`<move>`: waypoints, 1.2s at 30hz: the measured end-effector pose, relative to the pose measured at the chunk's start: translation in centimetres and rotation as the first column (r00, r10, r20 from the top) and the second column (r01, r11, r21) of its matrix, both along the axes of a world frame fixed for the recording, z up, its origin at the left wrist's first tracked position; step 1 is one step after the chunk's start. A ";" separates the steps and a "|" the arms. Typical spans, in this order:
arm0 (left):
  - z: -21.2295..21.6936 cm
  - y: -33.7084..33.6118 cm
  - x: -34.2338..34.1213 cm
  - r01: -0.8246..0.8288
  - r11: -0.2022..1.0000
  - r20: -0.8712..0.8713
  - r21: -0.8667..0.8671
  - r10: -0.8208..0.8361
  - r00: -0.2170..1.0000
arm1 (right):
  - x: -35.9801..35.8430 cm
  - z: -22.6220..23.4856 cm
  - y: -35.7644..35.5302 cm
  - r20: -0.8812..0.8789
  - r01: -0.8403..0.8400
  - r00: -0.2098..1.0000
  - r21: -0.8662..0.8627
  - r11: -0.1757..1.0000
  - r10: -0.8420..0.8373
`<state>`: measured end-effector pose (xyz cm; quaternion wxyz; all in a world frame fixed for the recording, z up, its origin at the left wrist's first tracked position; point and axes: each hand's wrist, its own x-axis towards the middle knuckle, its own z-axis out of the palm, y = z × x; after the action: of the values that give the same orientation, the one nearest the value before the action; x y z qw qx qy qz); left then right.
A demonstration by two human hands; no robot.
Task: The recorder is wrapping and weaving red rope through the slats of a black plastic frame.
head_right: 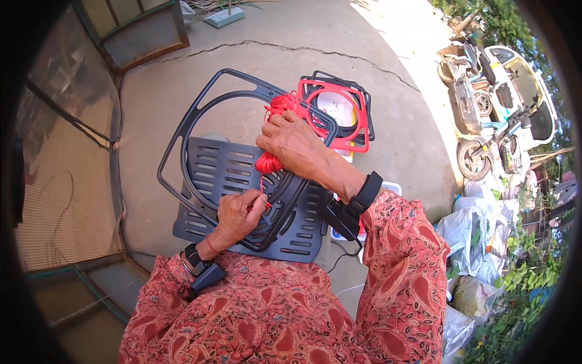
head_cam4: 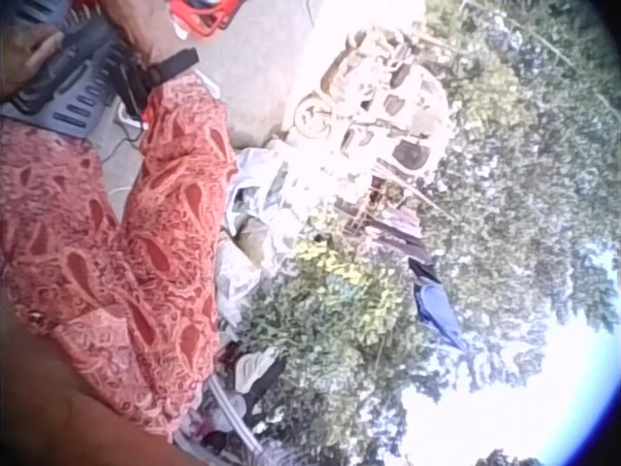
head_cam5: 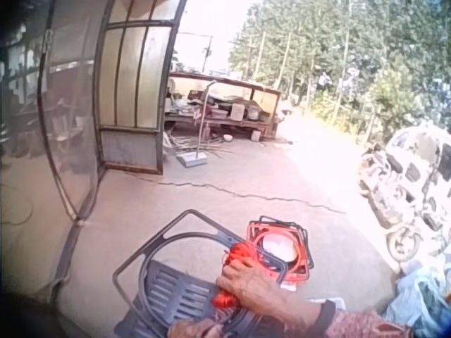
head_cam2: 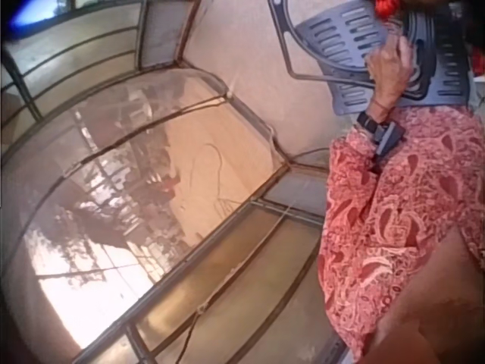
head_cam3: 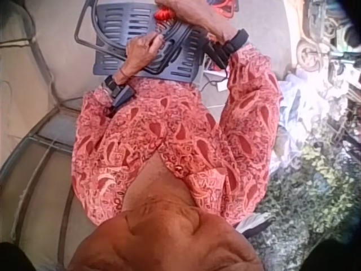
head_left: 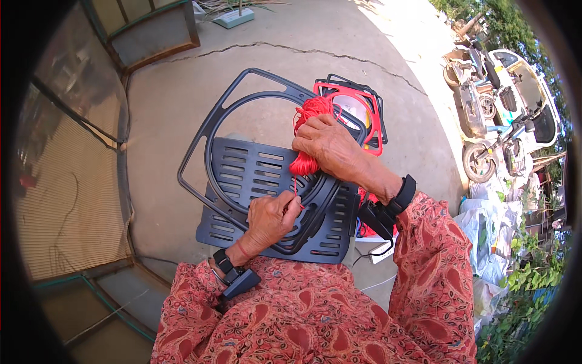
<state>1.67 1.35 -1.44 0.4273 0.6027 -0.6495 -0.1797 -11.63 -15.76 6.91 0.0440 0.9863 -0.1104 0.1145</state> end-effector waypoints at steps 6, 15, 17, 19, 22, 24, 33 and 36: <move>-0.2 0.2 0.1 -0.007 1.000 0.006 0.015 0.007 1.000 | 0.1 -0.1 0.3 -0.377 -0.003 0.925 0.094 0.996 0.038; 0.3 -0.2 -0.3 -0.015 1.000 -0.033 -0.012 0.015 0.999 | 1.2 -1.0 1.9 -0.335 0.000 0.942 -0.014 1.000 -0.005; 0.2 -0.2 -0.1 -0.018 0.999 0.025 -0.038 0.019 0.999 | 0.9 -1.2 1.9 -0.262 -0.013 0.965 -0.021 1.000 0.007; 0.3 0.0 0.0 -0.031 0.997 0.027 -0.064 0.033 0.999 | 0.8 -0.8 2.0 -0.299 -0.002 0.954 0.044 0.999 0.016; 0.3 0.1 0.1 -0.028 0.994 0.044 -0.108 0.033 0.998 | 1.0 -0.7 2.2 -0.218 -0.018 0.975 0.121 0.992 0.044; 0.5 0.4 0.1 -0.022 0.992 0.060 -0.124 0.030 0.998 | 0.9 -0.5 2.2 -0.229 -0.008 0.972 0.163 0.987 0.045; 1.9 1.5 0.5 0.039 0.986 0.125 -0.163 -0.019 0.992 | 1.3 -0.2 1.4 -0.390 0.094 0.917 0.414 0.906 0.083; 1.2 1.6 0.6 0.035 0.988 0.130 -0.149 -0.016 0.991 | 1.9 0.6 2.3 -0.449 0.223 0.892 0.537 0.814 0.052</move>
<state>2.25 2.91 -0.20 0.4268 0.5706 -0.6950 -0.0963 -9.68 -13.48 7.50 -0.2264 0.9462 -0.1721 -0.1543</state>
